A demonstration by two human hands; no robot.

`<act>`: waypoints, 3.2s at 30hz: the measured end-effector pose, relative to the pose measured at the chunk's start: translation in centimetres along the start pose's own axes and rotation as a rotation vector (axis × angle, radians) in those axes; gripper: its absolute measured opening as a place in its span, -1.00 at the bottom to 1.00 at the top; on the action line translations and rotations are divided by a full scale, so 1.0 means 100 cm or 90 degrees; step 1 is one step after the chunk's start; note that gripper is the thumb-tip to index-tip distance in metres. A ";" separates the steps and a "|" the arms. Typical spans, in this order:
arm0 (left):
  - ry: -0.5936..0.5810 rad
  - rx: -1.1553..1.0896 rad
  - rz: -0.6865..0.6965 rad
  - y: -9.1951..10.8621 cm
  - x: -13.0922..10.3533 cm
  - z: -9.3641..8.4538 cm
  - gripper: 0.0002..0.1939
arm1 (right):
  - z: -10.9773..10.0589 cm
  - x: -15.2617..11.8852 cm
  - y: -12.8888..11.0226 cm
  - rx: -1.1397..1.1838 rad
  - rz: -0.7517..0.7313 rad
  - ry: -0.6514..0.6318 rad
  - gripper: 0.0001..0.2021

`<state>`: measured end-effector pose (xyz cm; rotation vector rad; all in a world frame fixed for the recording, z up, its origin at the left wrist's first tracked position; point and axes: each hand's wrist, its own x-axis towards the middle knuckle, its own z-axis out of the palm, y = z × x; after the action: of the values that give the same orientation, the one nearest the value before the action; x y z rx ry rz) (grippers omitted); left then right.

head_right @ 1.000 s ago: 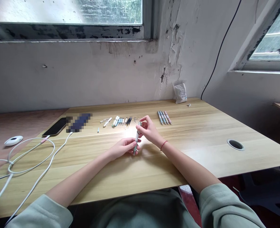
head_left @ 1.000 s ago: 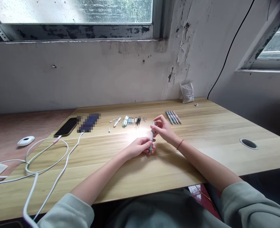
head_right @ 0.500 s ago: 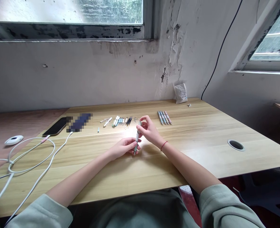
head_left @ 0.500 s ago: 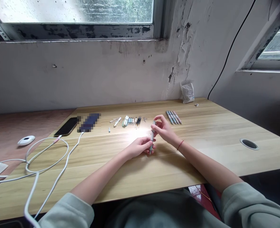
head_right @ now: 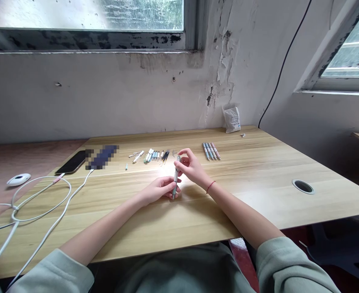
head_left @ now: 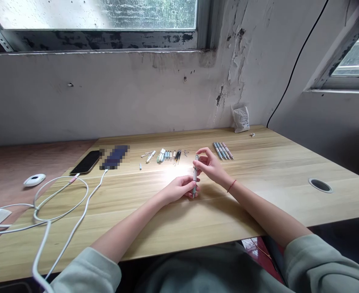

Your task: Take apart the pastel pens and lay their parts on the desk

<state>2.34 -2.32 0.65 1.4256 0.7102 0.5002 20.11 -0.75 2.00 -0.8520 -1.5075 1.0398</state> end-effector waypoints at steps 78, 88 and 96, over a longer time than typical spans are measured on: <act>0.246 0.464 0.189 -0.005 0.000 -0.010 -0.70 | -0.127 0.023 0.036 -0.825 0.120 0.235 -0.74; 0.237 0.433 0.187 -0.011 0.004 -0.015 -0.61 | -0.029 0.012 0.028 -0.723 -0.166 -0.159 -0.82; 0.257 0.466 0.180 -0.011 0.002 -0.015 -0.73 | -0.001 0.004 0.040 -0.750 -0.250 -0.193 -0.78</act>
<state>1.36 -1.24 -0.44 2.1588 1.0889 0.8118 20.09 1.09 -1.59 -1.1103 -2.4536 -0.1242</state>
